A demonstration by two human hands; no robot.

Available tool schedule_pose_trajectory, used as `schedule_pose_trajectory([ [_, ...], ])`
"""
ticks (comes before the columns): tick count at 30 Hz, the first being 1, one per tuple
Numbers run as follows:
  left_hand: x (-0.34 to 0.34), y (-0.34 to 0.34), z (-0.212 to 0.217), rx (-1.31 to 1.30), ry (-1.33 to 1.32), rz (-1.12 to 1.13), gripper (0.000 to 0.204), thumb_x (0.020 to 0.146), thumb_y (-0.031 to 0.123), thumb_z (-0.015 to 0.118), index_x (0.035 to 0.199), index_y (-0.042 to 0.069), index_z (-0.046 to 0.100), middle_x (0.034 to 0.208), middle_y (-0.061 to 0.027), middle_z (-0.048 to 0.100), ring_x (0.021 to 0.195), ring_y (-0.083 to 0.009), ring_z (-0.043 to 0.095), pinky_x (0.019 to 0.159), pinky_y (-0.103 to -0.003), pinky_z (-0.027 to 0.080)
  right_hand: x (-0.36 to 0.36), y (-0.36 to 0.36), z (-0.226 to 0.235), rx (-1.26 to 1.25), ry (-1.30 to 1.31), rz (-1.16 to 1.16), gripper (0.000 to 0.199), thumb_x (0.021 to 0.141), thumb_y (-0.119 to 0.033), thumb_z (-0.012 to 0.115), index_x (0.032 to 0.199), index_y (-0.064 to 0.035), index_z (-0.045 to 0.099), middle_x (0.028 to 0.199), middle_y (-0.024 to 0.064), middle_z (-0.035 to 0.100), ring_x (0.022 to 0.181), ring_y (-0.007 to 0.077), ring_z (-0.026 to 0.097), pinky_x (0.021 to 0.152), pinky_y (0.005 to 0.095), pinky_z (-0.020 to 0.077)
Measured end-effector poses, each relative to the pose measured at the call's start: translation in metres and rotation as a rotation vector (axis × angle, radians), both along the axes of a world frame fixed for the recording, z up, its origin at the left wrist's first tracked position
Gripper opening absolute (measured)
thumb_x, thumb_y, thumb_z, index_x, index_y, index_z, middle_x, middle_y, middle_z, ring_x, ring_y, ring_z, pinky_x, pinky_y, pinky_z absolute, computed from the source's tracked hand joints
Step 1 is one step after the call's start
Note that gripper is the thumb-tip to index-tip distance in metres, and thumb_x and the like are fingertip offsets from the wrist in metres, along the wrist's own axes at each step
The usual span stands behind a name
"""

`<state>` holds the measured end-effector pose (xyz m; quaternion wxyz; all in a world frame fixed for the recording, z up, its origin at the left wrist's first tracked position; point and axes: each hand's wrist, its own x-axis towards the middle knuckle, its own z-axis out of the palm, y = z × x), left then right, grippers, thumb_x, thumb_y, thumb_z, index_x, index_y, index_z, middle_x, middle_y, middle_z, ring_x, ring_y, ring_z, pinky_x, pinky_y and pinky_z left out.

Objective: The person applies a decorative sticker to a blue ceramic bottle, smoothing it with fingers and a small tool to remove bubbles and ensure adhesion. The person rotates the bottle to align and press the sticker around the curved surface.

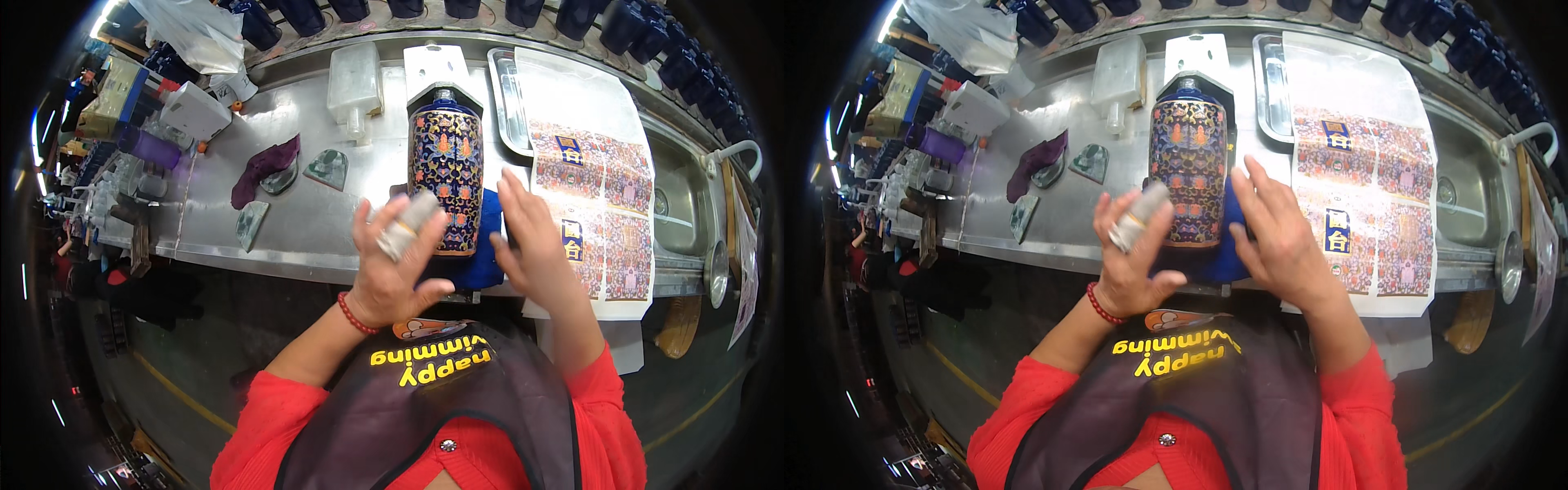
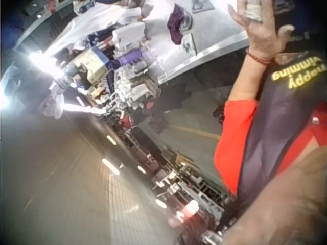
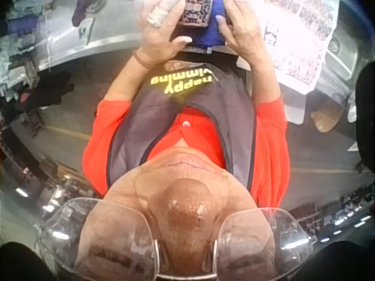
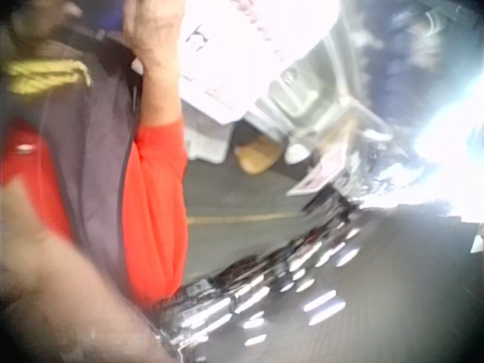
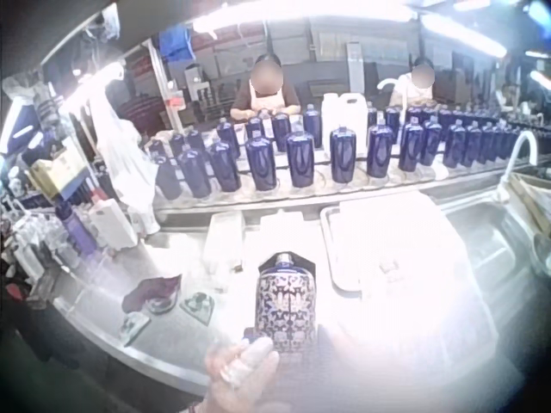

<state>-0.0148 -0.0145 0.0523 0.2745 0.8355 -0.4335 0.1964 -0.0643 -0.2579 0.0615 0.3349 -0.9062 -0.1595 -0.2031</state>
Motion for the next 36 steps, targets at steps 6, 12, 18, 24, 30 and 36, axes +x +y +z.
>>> schedule_pose_trajectory([
  [6,0.035,-0.011,0.008,0.035,0.059,0.072,0.084,0.097,0.071,0.044,0.148,0.004,0.055,0.144,-0.0145,0.057,0.136,-0.0361,0.038,0.119,-0.059,0.01,0.029,0.004,0.0,-0.062,0.004,0.014,0.064,0.091,-0.025,0.074,0.145,0.0007,0.052,0.146,0.0322,0.047,0.124,0.0474,0.054,0.105,0.0492,0.0457],
  [12,0.038,-0.012,0.011,0.103,-0.012,0.06,0.083,0.097,0.072,0.044,0.146,0.006,0.057,0.143,-0.0122,0.058,0.135,-0.0346,0.039,0.119,-0.06,0.01,0.028,0.008,0.002,-0.084,-0.001,-0.002,0.061,0.091,-0.027,0.074,0.144,-0.0024,0.056,0.144,0.0325,0.048,0.124,0.0482,0.053,0.105,0.0498,0.0454],
  [18,0.05,-0.015,0.019,0.085,0.002,0.053,0.083,0.097,0.073,0.042,0.146,0.008,0.057,0.14,-0.0105,0.061,0.134,-0.0332,0.039,0.118,-0.061,0.01,0.034,0.009,0.005,-0.021,0.029,-0.01,0.064,0.091,-0.026,0.074,0.148,-0.0063,0.053,0.144,0.0325,0.048,0.123,0.0479,0.053,0.105,0.0495,0.045],
  [24,0.054,-0.018,0.023,0.084,0.016,0.031,0.083,0.096,0.073,0.043,0.146,0.008,0.057,0.14,-0.0112,0.061,0.136,-0.0331,0.037,0.117,-0.061,0.009,0.037,0.007,0.006,-0.036,0.02,-0.008,0.063,0.092,-0.027,0.073,0.149,-0.0066,0.052,0.144,0.0322,0.048,0.122,0.0477,0.053,0.105,0.0491,0.0451],
  [30,0.062,-0.023,0.023,0.101,-0.027,0.038,0.083,0.096,0.073,0.044,0.143,0.008,0.06,0.139,-0.0119,0.062,0.136,-0.0335,0.039,0.118,-0.062,0.009,0.044,0.007,0.002,-0.011,0.012,-0.022,0.06,0.095,-0.029,0.07,0.148,-0.0074,0.054,0.144,0.0321,0.048,0.124,0.0472,0.053,0.105,0.0493,0.0456],
  [36,0.064,-0.022,0.023,0.099,-0.033,0.014,0.081,0.096,0.073,0.046,0.142,0.008,0.061,0.138,-0.011,0.063,0.136,-0.0325,0.039,0.119,-0.061,0.008,0.046,0.006,0.002,-0.016,0.009,-0.022,0.058,0.095,-0.03,0.071,0.146,-0.0073,0.056,0.143,0.0326,0.049,0.124,0.0474,0.054,0.105,0.0489,0.0457],
])
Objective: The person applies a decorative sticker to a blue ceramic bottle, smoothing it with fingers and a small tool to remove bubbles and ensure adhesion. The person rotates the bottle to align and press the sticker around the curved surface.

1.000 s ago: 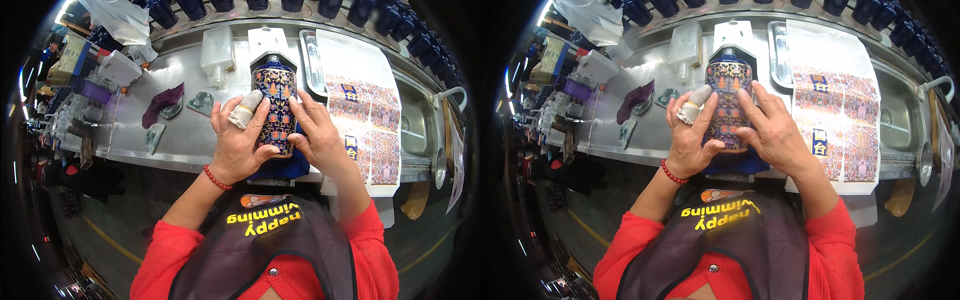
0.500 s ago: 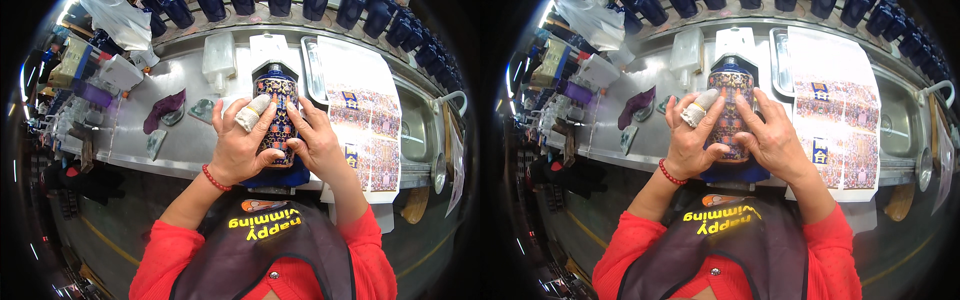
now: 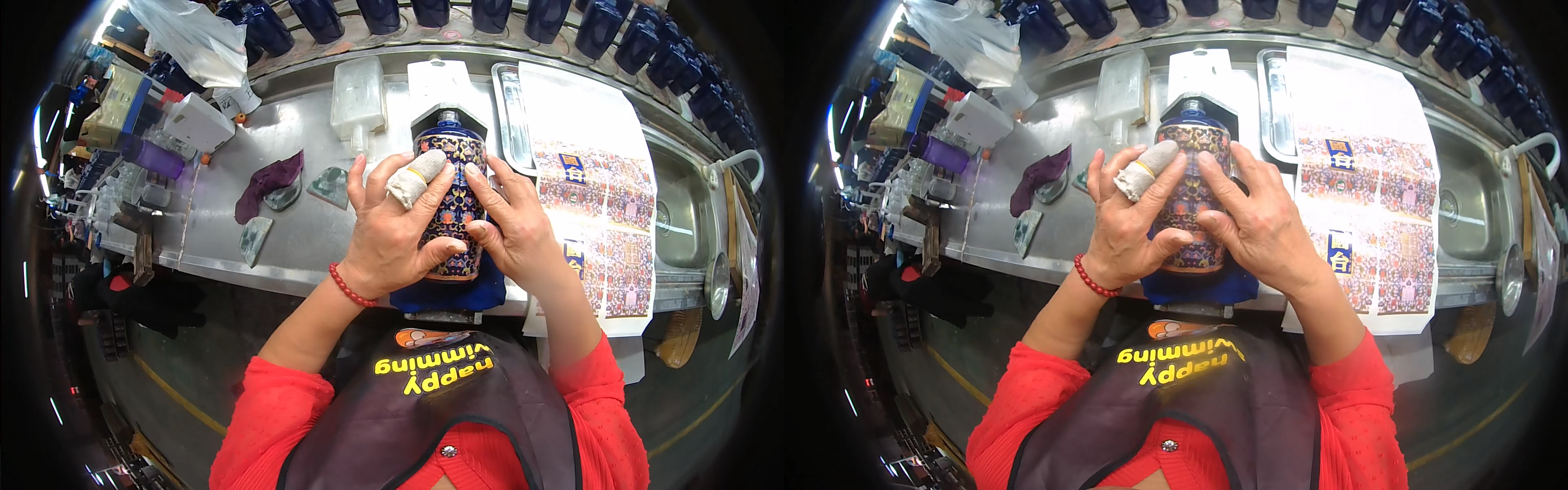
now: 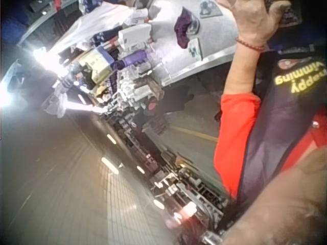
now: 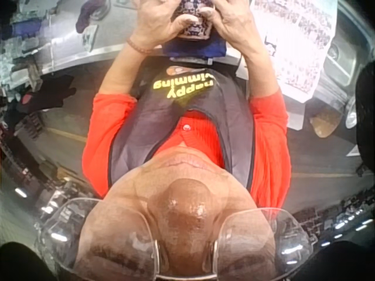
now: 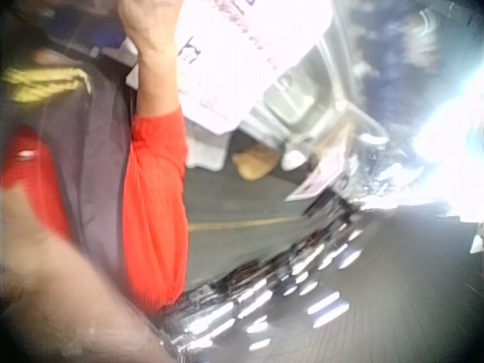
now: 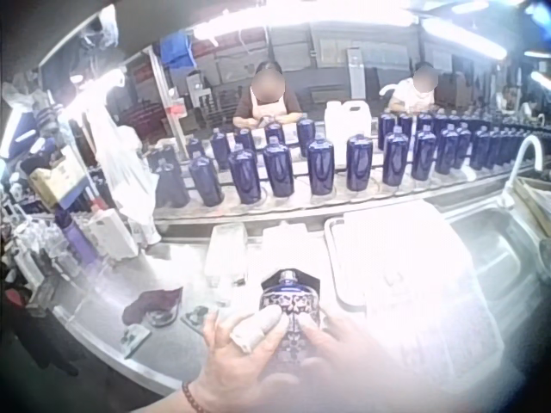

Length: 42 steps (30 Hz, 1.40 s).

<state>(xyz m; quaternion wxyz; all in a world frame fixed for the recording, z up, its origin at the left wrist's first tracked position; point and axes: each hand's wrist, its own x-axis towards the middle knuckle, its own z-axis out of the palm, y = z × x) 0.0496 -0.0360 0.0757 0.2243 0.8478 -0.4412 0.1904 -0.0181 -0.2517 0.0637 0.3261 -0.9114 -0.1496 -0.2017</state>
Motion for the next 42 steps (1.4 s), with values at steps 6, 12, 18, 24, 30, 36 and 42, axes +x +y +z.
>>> schedule_pose_trajectory([
  [6,0.004,0.001,0.0,-0.009,0.002,-0.002,0.078,0.096,0.072,0.047,0.141,0.01,0.062,0.139,-0.0086,0.063,0.135,-0.0317,0.041,0.119,-0.06,0.008,0.001,0.001,0.002,0.009,0.003,-0.011,0.058,0.094,-0.029,0.071,0.145,-0.0071,0.056,0.143,0.0325,0.049,0.123,0.0471,0.054,0.105,0.0488,0.0457],
  [12,0.003,0.0,-0.001,0.006,-0.023,-0.004,0.077,0.096,0.071,0.047,0.141,0.01,0.063,0.14,-0.0072,0.062,0.136,-0.0307,0.041,0.12,-0.06,0.008,0.0,0.001,0.003,-0.017,0.042,-0.012,0.055,0.097,-0.023,0.069,0.147,-0.0055,0.055,0.151,0.0261,0.045,0.129,0.0422,0.051,0.109,0.0469,0.0435],
  [18,0.002,-0.001,-0.002,0.019,-0.038,-0.008,0.078,0.096,0.071,0.047,0.141,0.009,0.062,0.141,-0.0066,0.061,0.136,-0.0302,0.041,0.119,-0.061,0.008,0.001,0.001,0.004,-0.011,0.04,-0.004,0.055,0.097,-0.024,0.069,0.147,-0.0052,0.056,0.151,0.0264,0.045,0.129,0.0425,0.051,0.109,0.047,0.0433],
  [24,0.0,0.004,0.0,0.014,-0.015,-0.019,0.077,0.097,0.07,0.046,0.142,0.01,0.062,0.14,-0.0057,0.062,0.135,-0.03,0.042,0.119,-0.061,0.008,-0.002,0.001,0.002,-0.002,0.006,-0.016,0.057,0.095,-0.03,0.07,0.146,-0.0082,0.056,0.143,0.0324,0.049,0.124,0.0472,0.053,0.105,0.0486,0.0454],
  [30,-0.005,0.004,-0.002,0.03,-0.022,-0.032,0.076,0.097,0.07,0.045,0.142,0.012,0.063,0.139,-0.0058,0.063,0.135,-0.0299,0.042,0.12,-0.061,0.008,-0.002,0.003,0.002,-0.017,-0.004,-0.012,0.059,0.094,-0.029,0.071,0.147,-0.0097,0.056,0.143,0.0326,0.048,0.123,0.0472,0.054,0.106,0.0485,0.0451],
  [36,-0.008,0.008,-0.004,-0.001,0.012,-0.05,0.076,0.097,0.07,0.046,0.142,0.012,0.063,0.14,-0.0057,0.063,0.136,-0.03,0.042,0.12,-0.061,0.007,-0.008,0.005,0.003,0.004,0.017,-0.017,0.06,0.093,-0.03,0.071,0.147,-0.0096,0.055,0.144,0.0329,0.048,0.122,0.0473,0.054,0.105,0.0489,0.0451],
  [42,-0.015,0.01,-0.008,0.011,0.016,-0.05,0.077,0.097,0.071,0.044,0.142,0.012,0.062,0.141,-0.0059,0.062,0.136,-0.0298,0.042,0.12,-0.061,0.008,-0.012,0.005,0.003,-0.028,-0.007,-0.008,0.061,0.093,-0.031,0.072,0.147,-0.008,0.055,0.143,0.0336,0.048,0.122,0.0473,0.054,0.105,0.0489,0.0451],
])
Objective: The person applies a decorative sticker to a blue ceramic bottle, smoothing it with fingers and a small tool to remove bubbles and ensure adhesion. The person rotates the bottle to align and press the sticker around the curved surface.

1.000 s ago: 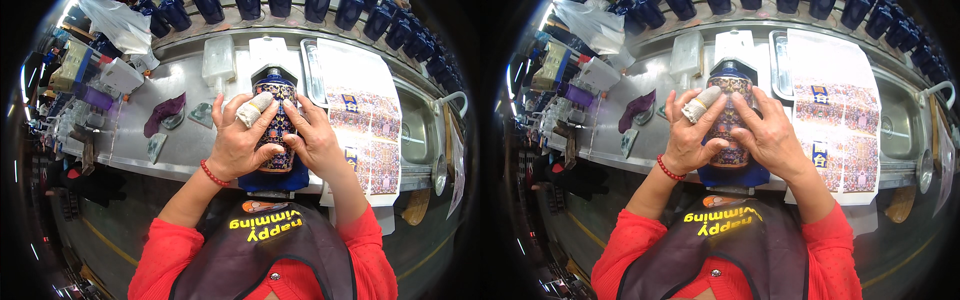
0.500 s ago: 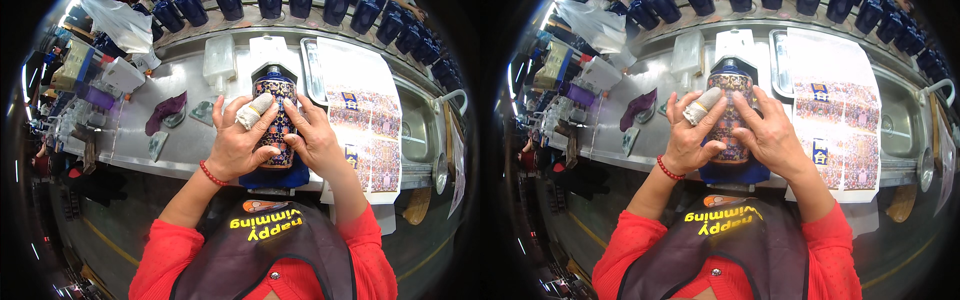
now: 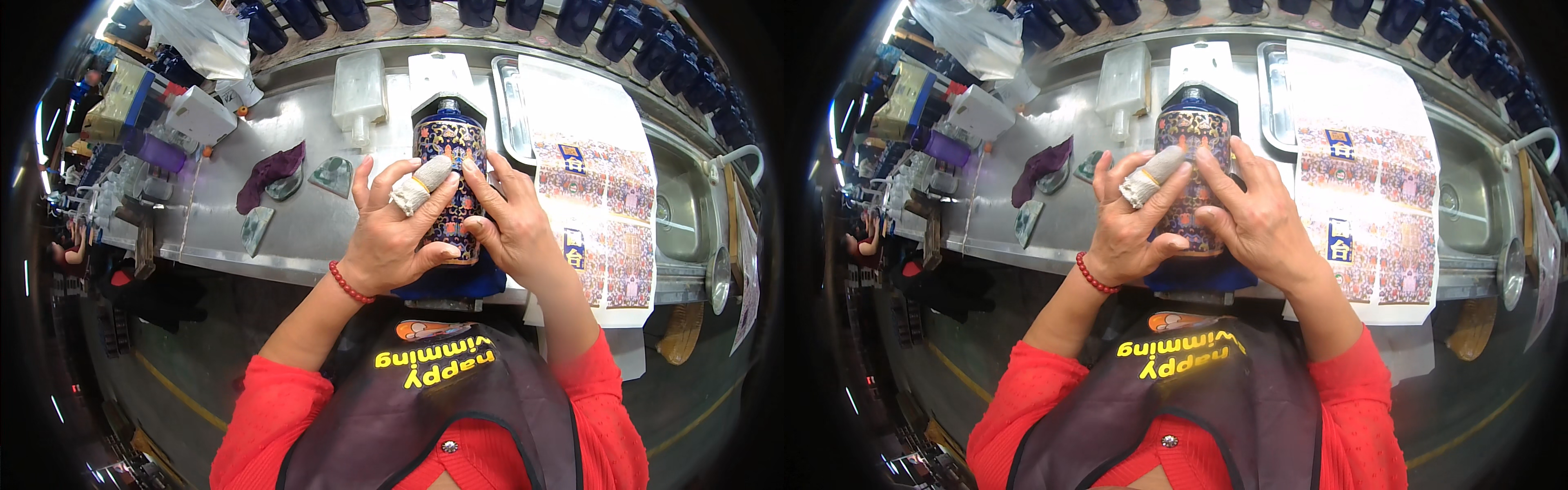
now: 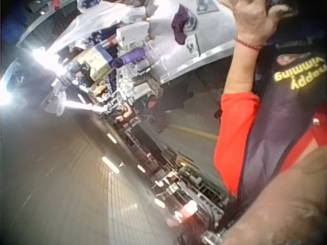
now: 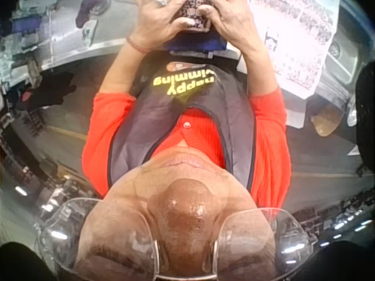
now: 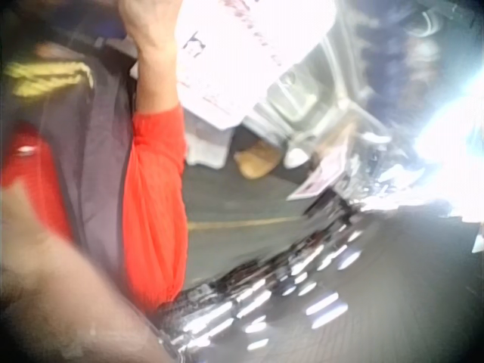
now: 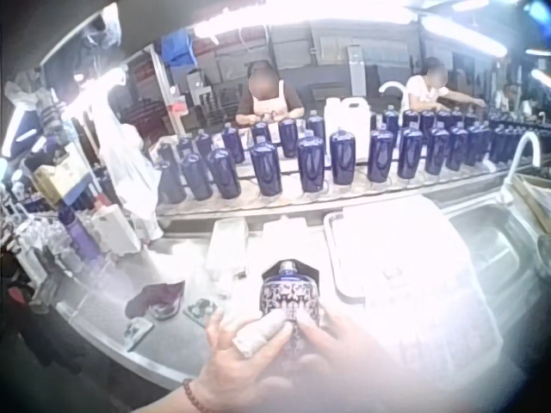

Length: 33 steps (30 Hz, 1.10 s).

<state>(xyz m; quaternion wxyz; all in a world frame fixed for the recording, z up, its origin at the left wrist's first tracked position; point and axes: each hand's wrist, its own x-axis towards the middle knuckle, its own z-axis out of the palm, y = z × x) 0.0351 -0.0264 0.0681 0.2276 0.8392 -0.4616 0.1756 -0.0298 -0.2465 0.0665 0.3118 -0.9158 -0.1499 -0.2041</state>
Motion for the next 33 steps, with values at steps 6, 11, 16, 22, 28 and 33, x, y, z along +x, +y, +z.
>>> schedule_pose_trajectory([
  [6,-0.009,0.005,-0.003,-0.032,0.031,-0.001,0.078,0.097,0.071,0.044,0.143,0.011,0.062,0.142,-0.0062,0.061,0.136,-0.0294,0.042,0.12,-0.06,0.009,-0.012,0.002,0.0,0.0,0.092,0.007,0.057,0.098,-0.031,0.067,0.148,-0.0074,0.055,0.153,0.0276,0.043,0.13,0.0439,0.05,0.109,0.0474,0.0427],
  [11,-0.014,0.006,-0.006,0.024,0.026,0.007,0.078,0.098,0.071,0.043,0.144,0.011,0.061,0.144,-0.0065,0.059,0.136,-0.0293,0.041,0.12,-0.06,0.009,-0.015,0.003,-0.001,-0.008,0.071,0.01,0.054,0.098,-0.026,0.067,0.147,-0.0078,0.056,0.153,0.0272,0.042,0.13,0.0436,0.05,0.109,0.047,0.0427],
  [16,-0.017,0.008,-0.006,-0.021,0.025,0.0,0.076,0.097,0.07,0.045,0.143,0.011,0.062,0.142,-0.0066,0.061,0.136,-0.0291,0.042,0.12,-0.06,0.008,-0.019,0.003,0.0,0.01,0.098,0.03,0.054,0.098,-0.028,0.067,0.147,-0.0085,0.056,0.154,0.0259,0.042,0.13,0.0435,0.05,0.109,0.0472,0.0426],
  [22,-0.018,0.008,-0.006,-0.011,0.011,-0.015,0.074,0.098,0.069,0.046,0.142,0.012,0.063,0.141,-0.0071,0.062,0.135,-0.0292,0.043,0.121,-0.059,0.009,-0.02,0.004,-0.004,-0.017,0.079,0.02,0.057,0.098,-0.03,0.066,0.15,-0.0092,0.053,0.155,0.0258,0.042,0.129,0.0428,0.051,0.11,0.0475,0.0423],
  [28,-0.01,0.007,-0.005,-0.128,0.1,-0.003,0.076,0.097,0.07,0.047,0.143,0.011,0.062,0.145,-0.0088,0.059,0.135,-0.0307,0.043,0.121,-0.058,0.009,-0.02,0.003,-0.01,0.047,0.038,-0.014,0.064,0.093,-0.031,0.071,0.149,-0.007,0.052,0.144,0.033,0.047,0.122,0.0472,0.053,0.104,0.0493,0.0458],
  [33,-0.007,0.003,-0.007,-0.065,0.044,-0.002,0.075,0.098,0.07,0.046,0.143,0.013,0.062,0.144,-0.0072,0.06,0.135,-0.0304,0.042,0.121,-0.059,0.008,-0.018,0.005,-0.01,0.03,0.034,0.002,0.064,0.094,-0.031,0.072,0.149,-0.0055,0.052,0.144,0.0327,0.047,0.121,0.047,0.053,0.104,0.049,0.0459],
])
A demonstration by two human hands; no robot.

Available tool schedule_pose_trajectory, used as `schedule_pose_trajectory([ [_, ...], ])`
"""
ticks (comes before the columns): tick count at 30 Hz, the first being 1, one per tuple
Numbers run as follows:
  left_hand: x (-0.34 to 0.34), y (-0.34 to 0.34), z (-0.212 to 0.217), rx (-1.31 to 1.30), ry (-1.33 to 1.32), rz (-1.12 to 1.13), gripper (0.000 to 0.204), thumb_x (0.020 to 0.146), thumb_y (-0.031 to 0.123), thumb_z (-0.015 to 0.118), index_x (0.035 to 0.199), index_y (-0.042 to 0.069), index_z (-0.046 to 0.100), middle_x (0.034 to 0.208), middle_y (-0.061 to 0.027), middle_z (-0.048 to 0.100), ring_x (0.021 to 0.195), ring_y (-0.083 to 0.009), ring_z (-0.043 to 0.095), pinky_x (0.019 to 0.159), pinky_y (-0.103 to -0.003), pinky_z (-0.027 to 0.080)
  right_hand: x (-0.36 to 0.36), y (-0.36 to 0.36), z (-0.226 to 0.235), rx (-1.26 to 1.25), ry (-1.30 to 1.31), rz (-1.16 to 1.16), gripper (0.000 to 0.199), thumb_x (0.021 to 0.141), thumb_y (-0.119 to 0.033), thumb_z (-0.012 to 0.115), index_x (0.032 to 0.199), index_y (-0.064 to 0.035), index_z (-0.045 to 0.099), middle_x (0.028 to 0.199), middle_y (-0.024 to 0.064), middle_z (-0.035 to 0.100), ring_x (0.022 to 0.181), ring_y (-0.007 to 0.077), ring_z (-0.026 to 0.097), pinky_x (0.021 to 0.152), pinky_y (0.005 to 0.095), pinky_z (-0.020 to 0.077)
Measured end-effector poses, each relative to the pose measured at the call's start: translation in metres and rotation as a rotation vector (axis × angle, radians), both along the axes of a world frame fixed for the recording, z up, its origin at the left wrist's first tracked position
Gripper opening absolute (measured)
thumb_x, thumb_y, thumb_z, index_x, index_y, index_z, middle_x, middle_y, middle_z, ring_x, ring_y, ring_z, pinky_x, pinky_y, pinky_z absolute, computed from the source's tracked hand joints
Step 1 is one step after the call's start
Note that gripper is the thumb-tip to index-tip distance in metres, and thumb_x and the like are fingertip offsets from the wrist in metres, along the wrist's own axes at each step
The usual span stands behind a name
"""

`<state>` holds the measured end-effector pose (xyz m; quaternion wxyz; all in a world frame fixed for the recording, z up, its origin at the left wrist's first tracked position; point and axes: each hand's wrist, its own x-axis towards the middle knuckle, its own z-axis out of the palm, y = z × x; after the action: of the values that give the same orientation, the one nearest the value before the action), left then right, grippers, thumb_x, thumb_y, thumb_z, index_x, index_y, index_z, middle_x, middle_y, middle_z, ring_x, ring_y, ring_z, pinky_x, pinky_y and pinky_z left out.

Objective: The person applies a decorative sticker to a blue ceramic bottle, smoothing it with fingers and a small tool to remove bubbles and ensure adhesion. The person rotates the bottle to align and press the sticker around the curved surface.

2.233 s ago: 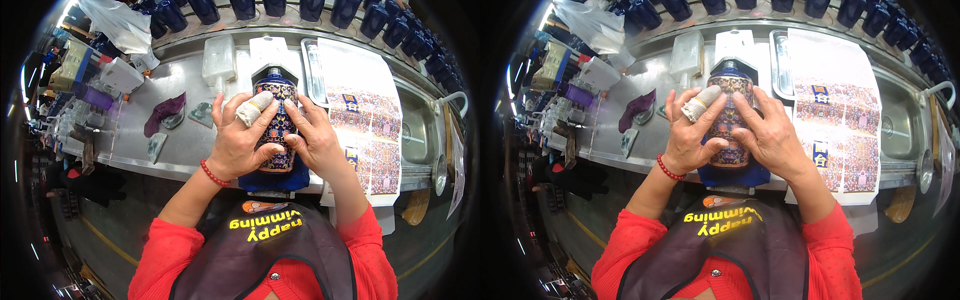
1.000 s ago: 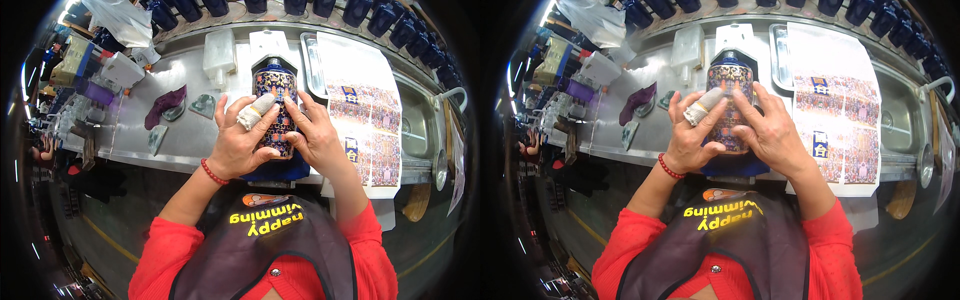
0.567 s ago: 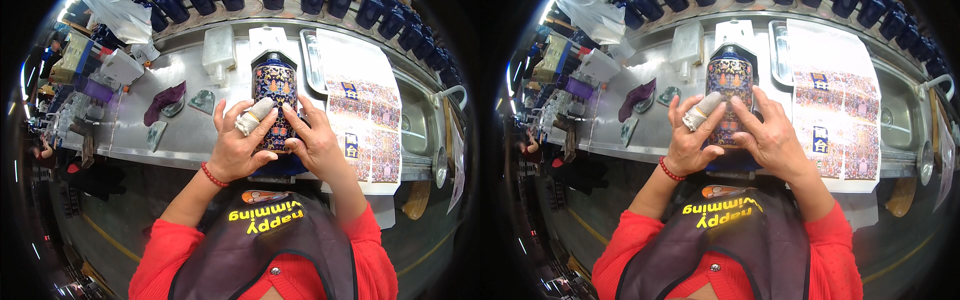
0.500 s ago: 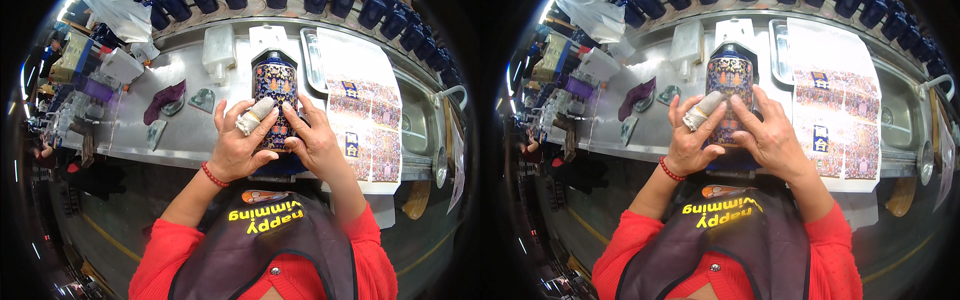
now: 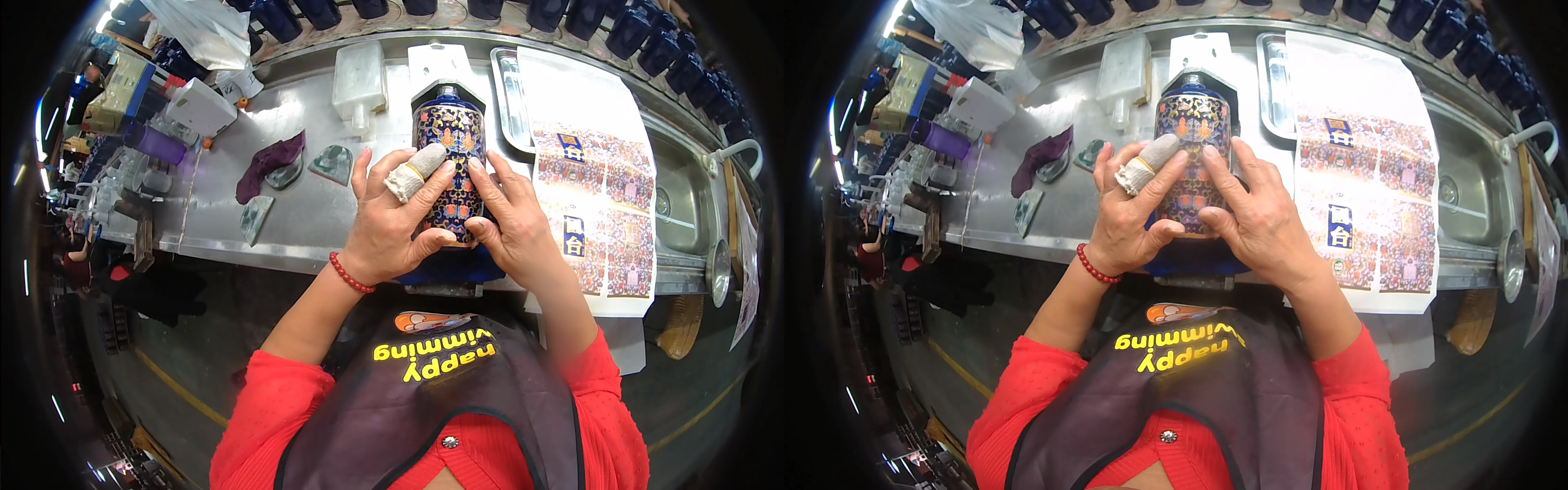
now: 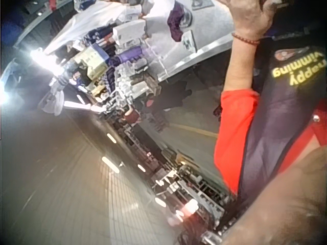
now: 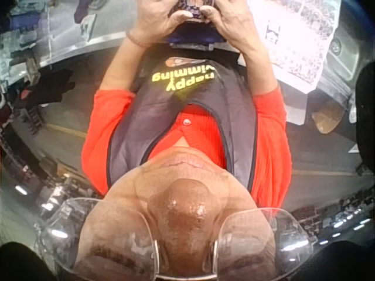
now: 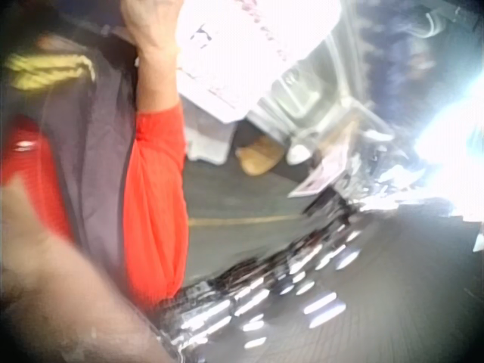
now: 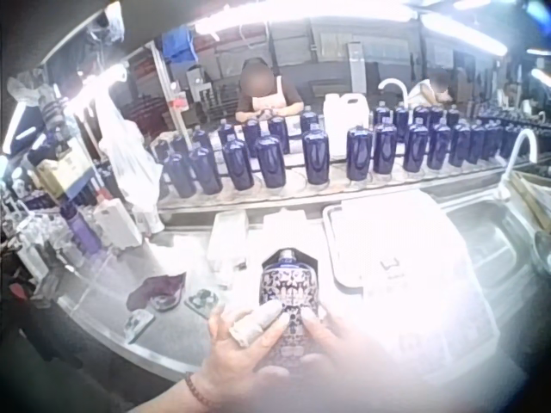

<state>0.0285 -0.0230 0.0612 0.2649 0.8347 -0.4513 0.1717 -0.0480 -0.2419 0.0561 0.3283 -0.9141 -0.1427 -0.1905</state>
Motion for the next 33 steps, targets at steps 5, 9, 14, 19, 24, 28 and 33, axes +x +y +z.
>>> schedule_pose_trajectory([
  [5,0.0,0.0,0.0,0.035,-0.033,-0.002,0.074,0.097,0.069,0.047,0.142,0.013,0.062,0.142,-0.0062,0.061,0.136,-0.0289,0.042,0.121,-0.06,0.009,0.003,0.0,0.0,-0.009,-0.031,-0.003,0.064,0.093,-0.03,0.072,0.149,-0.0055,0.052,0.142,0.033,0.048,0.12,0.0472,0.054,0.103,0.0493,0.046],
  [9,-0.002,0.0,0.0,0.041,-0.036,-0.005,0.075,0.097,0.07,0.047,0.143,0.013,0.062,0.143,-0.0063,0.06,0.136,-0.029,0.042,0.121,-0.06,0.009,0.002,0.001,0.001,-0.019,-0.027,-0.003,0.064,0.092,-0.029,0.073,0.148,-0.0059,0.052,0.141,0.034,0.048,0.12,0.0472,0.054,0.103,0.0494,0.046],
  [14,-0.011,0.0,-0.001,0.064,-0.015,-0.021,0.078,0.096,0.07,0.047,0.148,0.012,0.057,0.146,-0.0078,0.057,0.139,-0.0308,0.04,0.121,-0.059,0.007,-0.003,0.004,0.002,-0.05,-0.001,-0.007,0.065,0.093,-0.03,0.072,0.15,-0.0072,0.051,0.146,0.0325,0.045,0.122,0.0462,0.053,0.105,0.0489,0.0451],
  [19,-0.02,0.0,-0.004,0.082,-0.01,-0.019,0.08,0.097,0.07,0.046,0.15,0.011,0.054,0.15,-0.01,0.054,0.14,-0.0324,0.037,0.121,-0.059,0.008,-0.011,0.006,0.004,-0.053,0.055,-0.007,0.064,0.097,-0.031,0.068,0.153,-0.0086,0.049,0.155,0.0287,0.039,0.129,0.0447,0.05,0.11,0.0484,0.0429],
  [24,-0.033,0.006,-0.01,0.032,0.027,0.026,0.079,0.098,0.07,0.045,0.148,0.01,0.056,0.151,-0.0102,0.053,0.14,-0.0323,0.038,0.121,-0.058,0.01,-0.022,0.01,0.004,-0.014,0.009,0.025,0.067,0.089,-0.025,0.075,0.149,-0.0085,0.052,0.146,0.0314,0.045,0.12,0.0456,0.054,0.103,0.0494,0.0462],
  [28,-0.038,0.006,-0.015,0.021,0.016,0.024,0.078,0.099,0.069,0.045,0.147,0.01,0.058,0.151,-0.0096,0.053,0.14,-0.0319,0.038,0.121,-0.058,0.011,-0.025,0.011,0.004,-0.017,0.016,0.022,0.066,0.089,-0.025,0.075,0.15,-0.0097,0.052,0.147,0.031,0.044,0.12,0.0456,0.054,0.103,0.0494,0.0461],
  [33,-0.039,0.007,-0.013,0.011,0.005,0.023,0.077,0.099,0.069,0.045,0.146,0.01,0.059,0.151,-0.0097,0.054,0.139,-0.032,0.039,0.121,-0.059,0.011,-0.027,0.011,0.002,0.0,0.02,0.018,0.066,0.09,-0.025,0.075,0.15,-0.0102,0.052,0.148,0.0305,0.044,0.12,0.0455,0.054,0.103,0.0495,0.046],
])
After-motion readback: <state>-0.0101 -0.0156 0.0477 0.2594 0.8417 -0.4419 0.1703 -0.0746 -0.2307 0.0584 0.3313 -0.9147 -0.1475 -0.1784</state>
